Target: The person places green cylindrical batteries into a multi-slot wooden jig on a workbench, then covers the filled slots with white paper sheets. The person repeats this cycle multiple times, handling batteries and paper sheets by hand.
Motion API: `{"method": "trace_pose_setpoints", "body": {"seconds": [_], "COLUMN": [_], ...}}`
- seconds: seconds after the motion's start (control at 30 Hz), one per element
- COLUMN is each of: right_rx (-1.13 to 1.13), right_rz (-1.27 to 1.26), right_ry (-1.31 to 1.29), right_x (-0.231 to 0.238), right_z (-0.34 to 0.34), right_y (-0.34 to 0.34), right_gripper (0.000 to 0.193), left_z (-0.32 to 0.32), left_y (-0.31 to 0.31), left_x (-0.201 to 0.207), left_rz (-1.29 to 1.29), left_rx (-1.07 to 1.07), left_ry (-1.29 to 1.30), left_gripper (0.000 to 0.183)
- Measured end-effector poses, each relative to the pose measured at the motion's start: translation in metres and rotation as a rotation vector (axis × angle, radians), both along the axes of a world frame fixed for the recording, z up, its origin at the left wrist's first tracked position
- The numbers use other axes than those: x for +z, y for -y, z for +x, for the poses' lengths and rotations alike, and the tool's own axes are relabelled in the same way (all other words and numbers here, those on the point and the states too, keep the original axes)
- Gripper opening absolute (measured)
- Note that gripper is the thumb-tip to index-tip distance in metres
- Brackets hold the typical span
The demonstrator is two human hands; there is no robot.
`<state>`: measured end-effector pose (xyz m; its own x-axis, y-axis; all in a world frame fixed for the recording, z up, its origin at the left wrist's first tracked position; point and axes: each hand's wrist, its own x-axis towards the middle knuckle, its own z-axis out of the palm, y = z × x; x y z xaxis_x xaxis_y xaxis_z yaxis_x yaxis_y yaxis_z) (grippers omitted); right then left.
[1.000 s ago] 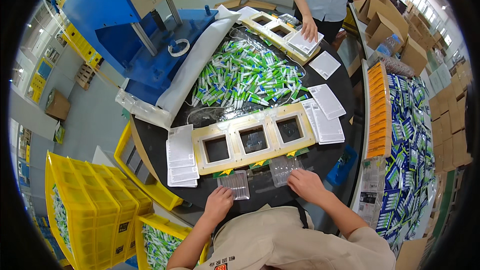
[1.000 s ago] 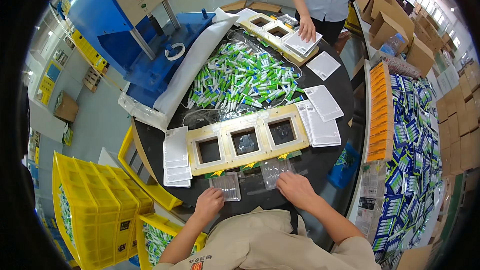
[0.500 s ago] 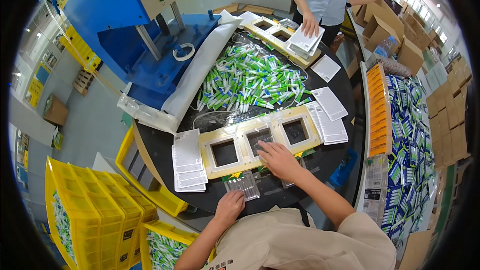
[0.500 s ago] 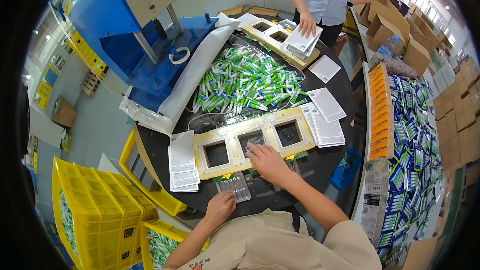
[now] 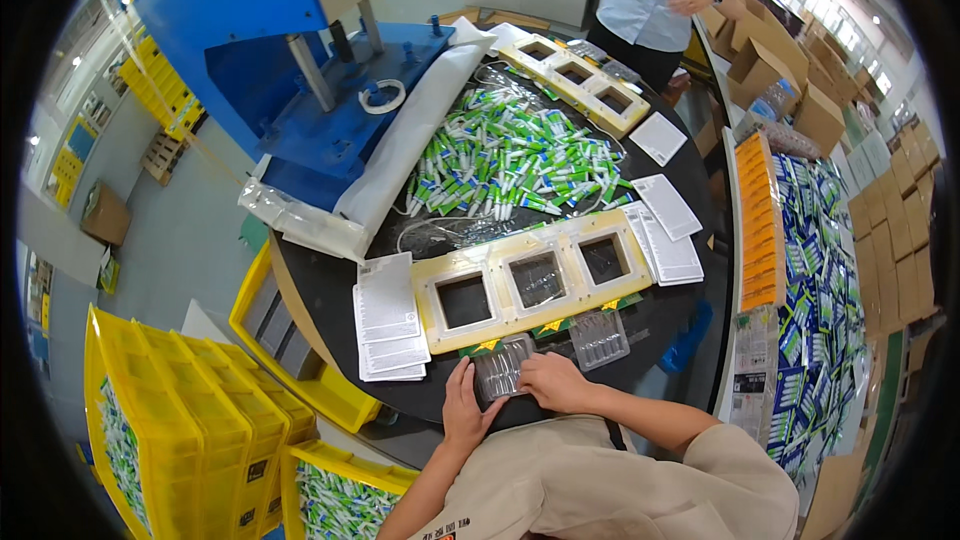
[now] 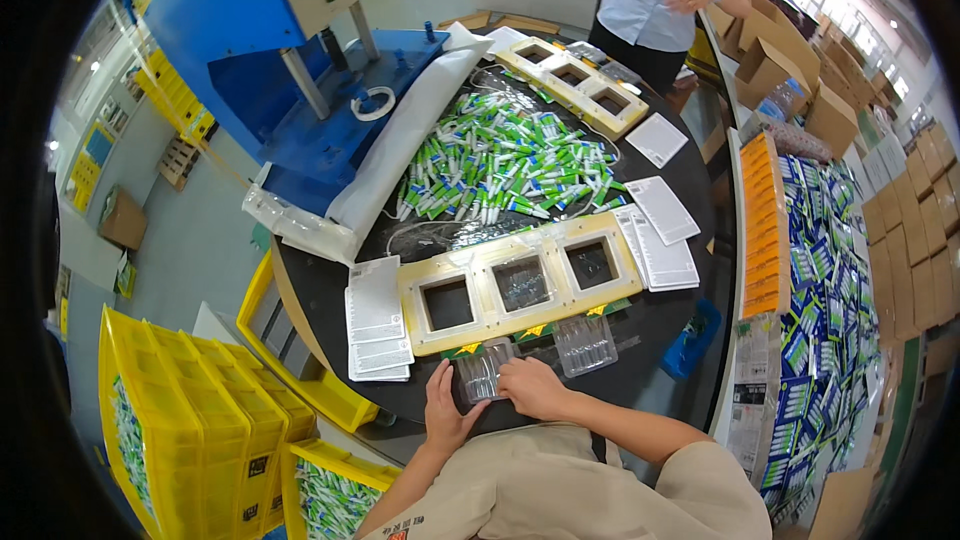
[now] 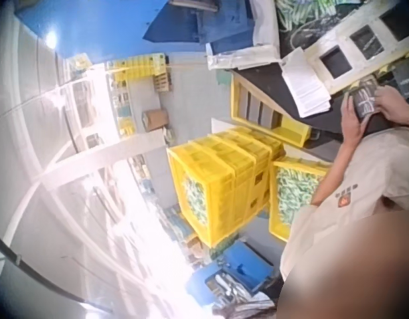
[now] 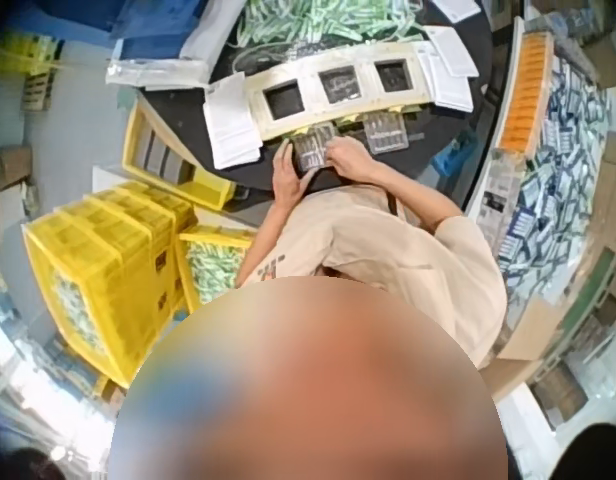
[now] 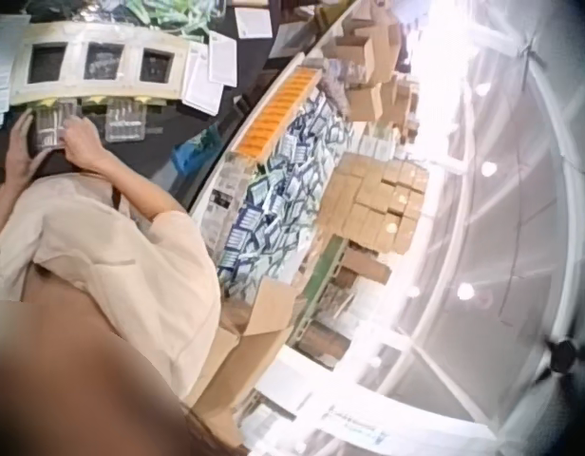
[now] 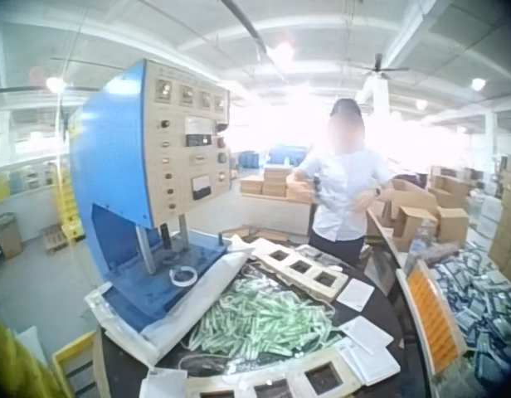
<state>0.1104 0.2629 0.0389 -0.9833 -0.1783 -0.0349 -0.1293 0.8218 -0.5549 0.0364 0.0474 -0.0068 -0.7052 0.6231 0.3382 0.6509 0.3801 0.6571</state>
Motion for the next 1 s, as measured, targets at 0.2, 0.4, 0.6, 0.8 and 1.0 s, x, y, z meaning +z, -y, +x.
{"method": "trace_pose_setpoints", "body": {"seconds": [0.2,0.4,0.6,0.8,1.0], "right_rx": [-0.249,-0.098,-0.01,0.058,0.048], "right_rz": [-0.482,0.163,0.254,0.298,-0.036], "right_ry": [-0.112,-0.686,-0.606,-0.573,-0.578], "right_x": [0.07,0.031,-0.016,-0.026,-0.023], "right_z": [-0.023,-0.096,-0.103,-0.095,-0.106], "right_y": [-0.021,-0.004,-0.004,-0.024,-0.027], "right_gripper": [0.003,0.008,0.01,0.017,0.022], "left_z": [0.004,-0.002,-0.024,-0.023,-0.011], "left_y": [0.009,0.008,-0.003,-0.018,-0.021], "left_x": [0.004,0.009,0.012,0.021,0.025], "left_rz": [-0.064,-0.141,-0.455,-0.619,-0.509], "left_rx": [0.138,-0.171,-0.504,-0.557,-0.369], "left_ry": [-0.15,-0.266,-0.15,-0.277,-0.257], "left_gripper": [0.099,0.039,0.018,0.013,0.007]}}
